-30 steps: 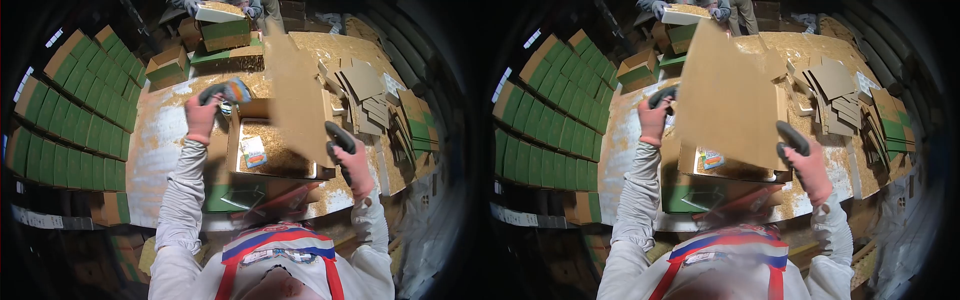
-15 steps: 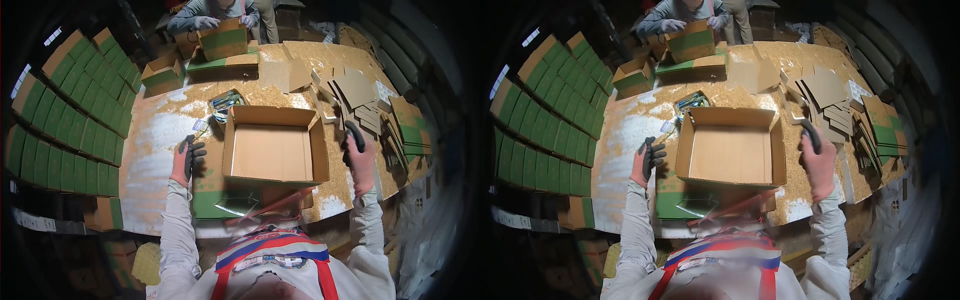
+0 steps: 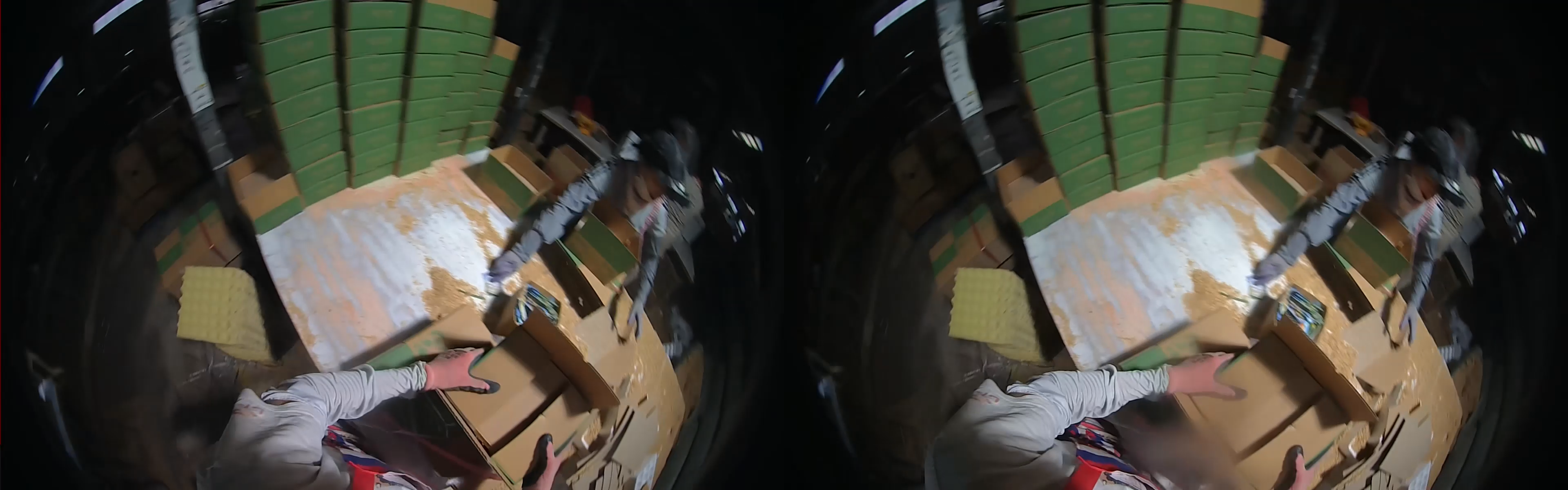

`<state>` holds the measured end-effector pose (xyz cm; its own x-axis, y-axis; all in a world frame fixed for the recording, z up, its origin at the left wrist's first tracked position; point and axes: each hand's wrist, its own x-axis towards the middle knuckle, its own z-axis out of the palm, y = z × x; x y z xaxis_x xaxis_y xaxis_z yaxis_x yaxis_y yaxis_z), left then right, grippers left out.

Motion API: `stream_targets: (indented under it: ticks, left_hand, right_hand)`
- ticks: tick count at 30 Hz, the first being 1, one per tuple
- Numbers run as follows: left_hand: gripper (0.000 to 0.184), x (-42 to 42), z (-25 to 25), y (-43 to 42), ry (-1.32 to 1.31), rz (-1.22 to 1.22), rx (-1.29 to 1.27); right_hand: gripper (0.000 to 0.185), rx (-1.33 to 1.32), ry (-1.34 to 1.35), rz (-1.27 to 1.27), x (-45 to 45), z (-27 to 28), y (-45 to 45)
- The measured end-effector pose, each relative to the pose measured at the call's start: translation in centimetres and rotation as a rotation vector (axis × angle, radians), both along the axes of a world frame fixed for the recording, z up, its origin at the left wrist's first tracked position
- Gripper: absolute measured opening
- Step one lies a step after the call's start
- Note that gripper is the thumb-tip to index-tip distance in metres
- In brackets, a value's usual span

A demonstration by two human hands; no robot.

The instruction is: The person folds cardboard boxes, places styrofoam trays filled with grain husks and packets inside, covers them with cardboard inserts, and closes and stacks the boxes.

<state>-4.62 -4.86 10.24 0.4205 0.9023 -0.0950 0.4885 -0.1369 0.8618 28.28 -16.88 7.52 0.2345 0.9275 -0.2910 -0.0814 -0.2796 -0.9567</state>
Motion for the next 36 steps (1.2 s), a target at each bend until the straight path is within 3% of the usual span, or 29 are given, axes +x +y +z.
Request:
stream_targets:
  ticks: [2,4,6,8,9,13,15,16,18,21,22,23,25,26,28,29,30,31,33,34,36]
  left_hand:
    - [0.066,-5.8,-0.8,-0.1,-0.166,0.044,0.087]
    - [0.051,-13.7,-4.2,1.1,-0.677,0.056,-0.006]
    - [0.046,-23.9,-1.5,1.0,-0.626,0.199,0.094]
    - [0.051,-35.3,0.8,1.6,-0.053,0.514,0.523]
    - [0.056,-41.2,1.0,2.8,0.1,0.7,0.563]
    - [0.069,-64.3,-1.4,9.6,0.81,0.995,0.606]
    - [0.074,-71.4,-3.5,11.5,0.919,0.939,0.447]
    - [0.075,-73.8,-4.4,12.0,0.919,0.869,0.331]
    - [0.071,-78.4,-9.0,12.2,0.965,0.59,0.199]
    - [0.057,-79.8,-11.9,9.4,0.888,0.511,0.305]
    - [0.053,-79.9,-12.1,8.6,0.864,0.491,0.353]
    - [0.048,-79.9,-11.9,7.8,0.837,0.48,0.404]
    - [0.04,-79.2,-11.4,6.2,0.779,0.474,0.509]
    - [0.04,-78.6,-10.6,5.9,0.798,0.636,0.598]
    - [0.042,-75.7,-9.6,5.4,0.82,0.972,0.764]
    - [0.05,-73.8,-9.6,5.2,0.4,1.3,0.756]
    - [0.048,-73.3,-11.7,5.4,-0.158,1.477,0.657]
    - [0.045,-73.4,-13.0,4.9,-0.885,1.408,0.392]
    - [0.046,-72.7,-13.3,4.8,-1.496,1.329,0.034]
    - [0.05,-72.6,-14.5,5.7,-1.549,1.29,-0.05]
    - [0.06,-73.8,-19.0,7.9,-1.285,1.207,0.026]
  right_hand:
    - [0.064,-0.021,0.069,0.088,-5.0,2.4,2.1]
    - [0.063,-0.054,0.136,0.196,-11.8,3.8,4.3]
    - [0.061,-0.096,0.221,0.291,-20.0,3.7,5.8]
    - [0.059,-0.14,0.324,0.355,-29.3,3.4,7.3]
    - [0.058,-0.158,0.379,0.378,-34.6,3.1,8.2]
    - [0.055,-0.218,0.545,0.435,-54.1,2.7,12.9]
    - [0.053,-0.236,0.597,0.454,-62.9,1.9,15.8]
    - [0.052,-0.225,0.603,0.457,-66.9,1.8,17.2]
    - [0.055,0.057,0.54,0.518,-73.7,-4.1,20.6]
    - [0.045,0.289,0.208,0.549,-82.2,-5.3,23.4]
    - [0.054,0.091,0.438,0.428,-84.8,-5.1,24.8]
    - [0.043,0.329,0.249,0.341,-86.9,-6.7,25.5]
    - [0.041,0.326,0.307,0.151,-89.6,-7.5,25.7]
    - [0.04,0.329,0.333,0.056,-91.0,-7.3,25.6]
    - [0.059,0.143,0.282,0.158,-89.9,-6.5,26.0]
    - [0.062,0.201,0.231,0.256,-88.9,-8.1,26.9]
    - [0.066,0.26,0.181,0.346,-87.7,-10.6,27.9]
    - [0.063,0.277,0.139,0.388,-86.5,-12.1,28.6]
    - [0.059,0.257,0.033,0.453,-85.7,-14.2,28.6]
    - [0.057,0.255,-0.024,0.48,-86.1,-15.2,28.2]
    - [0.053,0.286,-0.143,0.521,-88.1,-16.9,27.6]
